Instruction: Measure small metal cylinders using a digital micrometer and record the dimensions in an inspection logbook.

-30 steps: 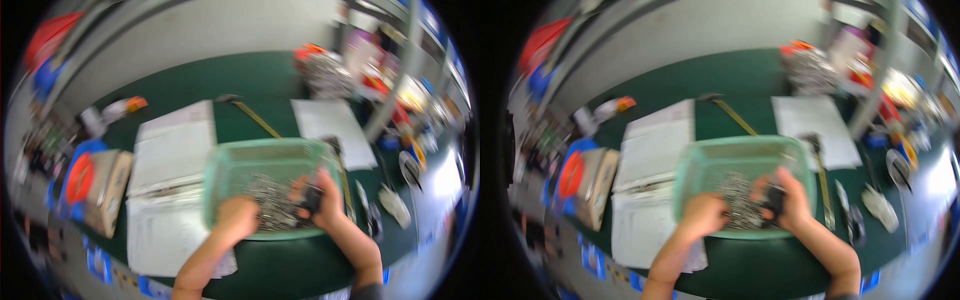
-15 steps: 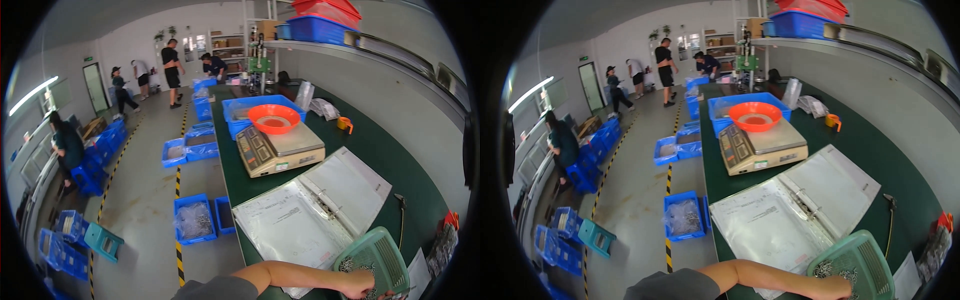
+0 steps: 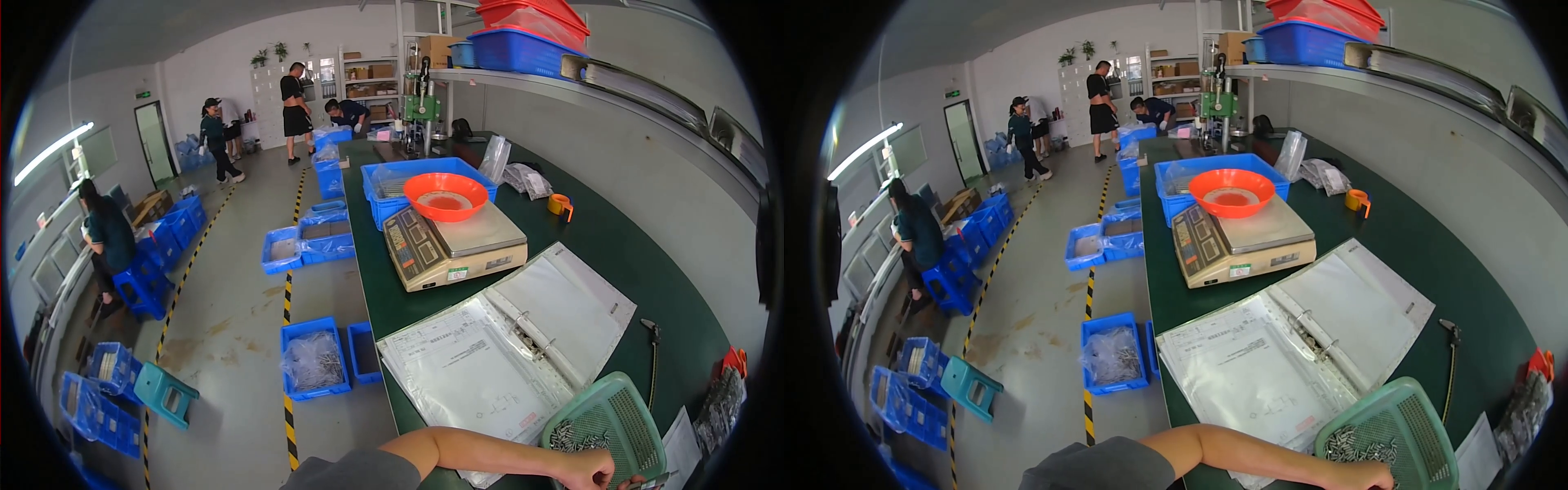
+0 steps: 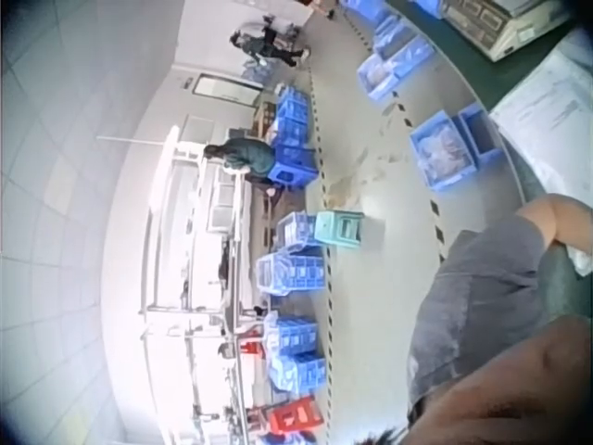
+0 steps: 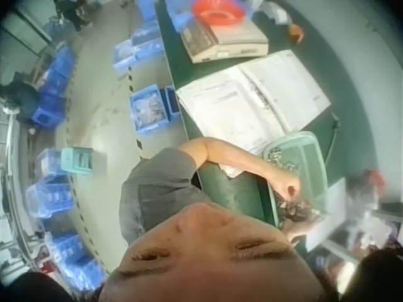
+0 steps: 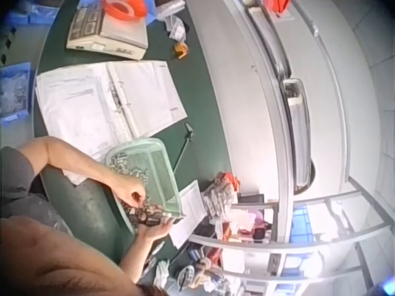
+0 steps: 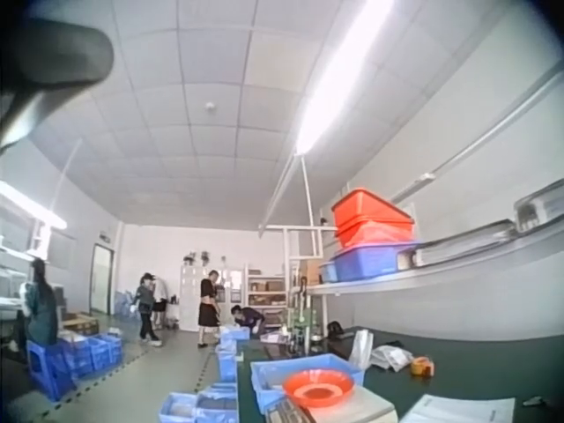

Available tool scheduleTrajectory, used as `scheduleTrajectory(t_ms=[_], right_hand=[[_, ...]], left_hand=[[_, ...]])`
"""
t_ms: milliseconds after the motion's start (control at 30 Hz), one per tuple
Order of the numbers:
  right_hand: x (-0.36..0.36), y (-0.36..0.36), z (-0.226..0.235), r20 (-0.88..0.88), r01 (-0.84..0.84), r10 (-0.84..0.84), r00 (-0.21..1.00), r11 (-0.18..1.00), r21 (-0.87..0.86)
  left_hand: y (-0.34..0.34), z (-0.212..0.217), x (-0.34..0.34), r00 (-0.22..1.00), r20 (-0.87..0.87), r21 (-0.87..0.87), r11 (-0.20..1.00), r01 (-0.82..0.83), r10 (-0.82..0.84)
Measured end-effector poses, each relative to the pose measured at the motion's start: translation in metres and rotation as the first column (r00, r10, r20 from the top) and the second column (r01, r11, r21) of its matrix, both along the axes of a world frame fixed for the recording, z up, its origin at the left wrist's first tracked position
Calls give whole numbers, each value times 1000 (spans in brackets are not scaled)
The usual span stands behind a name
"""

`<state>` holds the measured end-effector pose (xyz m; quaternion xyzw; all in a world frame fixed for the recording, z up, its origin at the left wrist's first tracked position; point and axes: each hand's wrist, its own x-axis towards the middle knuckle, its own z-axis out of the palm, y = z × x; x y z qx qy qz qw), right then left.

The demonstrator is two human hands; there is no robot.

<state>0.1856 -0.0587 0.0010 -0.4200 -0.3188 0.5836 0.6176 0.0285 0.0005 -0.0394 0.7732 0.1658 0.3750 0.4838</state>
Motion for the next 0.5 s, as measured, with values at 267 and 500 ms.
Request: scheduleTrajectory(t_ms=[267, 500], right_hand=[[-10, -2, 8, -10, -33, 33, 999, 999, 12], [-15, -3, 14, -12, -39, 40, 999, 999, 18]], left_hand=[[-7, 7, -5, 998, -58, 2, 1000, -21, 21], [-8, 11, -4, 996, -84, -20, 1000, -3, 2]])
